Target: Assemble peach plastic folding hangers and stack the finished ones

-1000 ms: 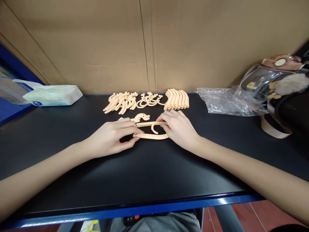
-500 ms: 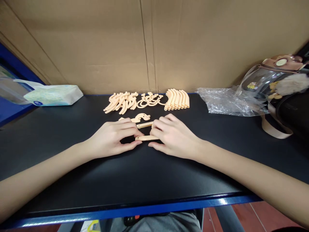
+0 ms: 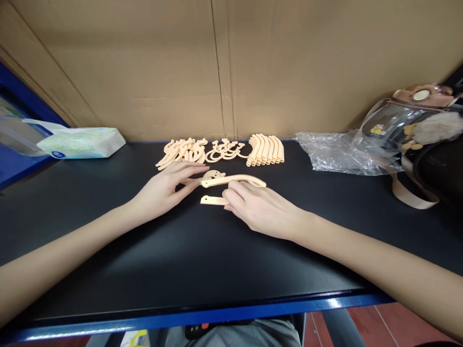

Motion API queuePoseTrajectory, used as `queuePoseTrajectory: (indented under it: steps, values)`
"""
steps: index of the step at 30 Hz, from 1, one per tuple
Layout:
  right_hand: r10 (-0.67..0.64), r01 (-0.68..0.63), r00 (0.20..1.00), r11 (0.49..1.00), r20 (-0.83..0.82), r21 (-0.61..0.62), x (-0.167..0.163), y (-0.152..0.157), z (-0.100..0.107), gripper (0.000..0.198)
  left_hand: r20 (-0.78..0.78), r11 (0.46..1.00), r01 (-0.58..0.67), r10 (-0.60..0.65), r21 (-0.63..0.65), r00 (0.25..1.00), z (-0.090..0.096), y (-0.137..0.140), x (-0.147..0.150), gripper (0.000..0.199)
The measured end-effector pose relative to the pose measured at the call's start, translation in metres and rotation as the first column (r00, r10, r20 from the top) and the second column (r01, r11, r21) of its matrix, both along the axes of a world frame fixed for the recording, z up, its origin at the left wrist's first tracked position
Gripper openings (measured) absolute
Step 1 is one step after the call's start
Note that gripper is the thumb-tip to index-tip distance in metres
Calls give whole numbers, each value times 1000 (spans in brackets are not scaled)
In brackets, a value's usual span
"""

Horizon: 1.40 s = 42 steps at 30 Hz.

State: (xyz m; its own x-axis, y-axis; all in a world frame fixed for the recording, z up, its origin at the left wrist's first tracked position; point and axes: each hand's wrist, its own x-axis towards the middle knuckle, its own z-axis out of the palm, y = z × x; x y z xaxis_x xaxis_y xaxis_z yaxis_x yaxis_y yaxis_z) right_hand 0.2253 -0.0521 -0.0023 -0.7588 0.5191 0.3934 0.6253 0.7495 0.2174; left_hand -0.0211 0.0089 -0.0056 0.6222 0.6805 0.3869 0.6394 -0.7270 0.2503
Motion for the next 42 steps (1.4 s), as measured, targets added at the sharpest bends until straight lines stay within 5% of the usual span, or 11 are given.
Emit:
queuePoseTrajectory:
  steps: [6, 19, 35, 42]
  values:
    - [-42, 42, 999, 998, 13, 42, 0, 0, 0, 28, -150, 996, 59, -49, 61, 988, -1, 2, 0, 33]
    - [-6, -2, 998, 994, -69, -107, 0, 2, -1, 24, -127, 999, 14, -11, 28, 992, 3, -1, 1, 28]
    - [-29, 15, 995, 990, -98, -141, 1, 3, -6, 20, -107, 1000, 7, -6, 14, 994, 2, 0, 2, 30]
    - [-60, 54, 998, 974, -22, -221, 1, 0, -5, 18, -126, 998, -5, 12, 61, 992, 3, -2, 2, 26]
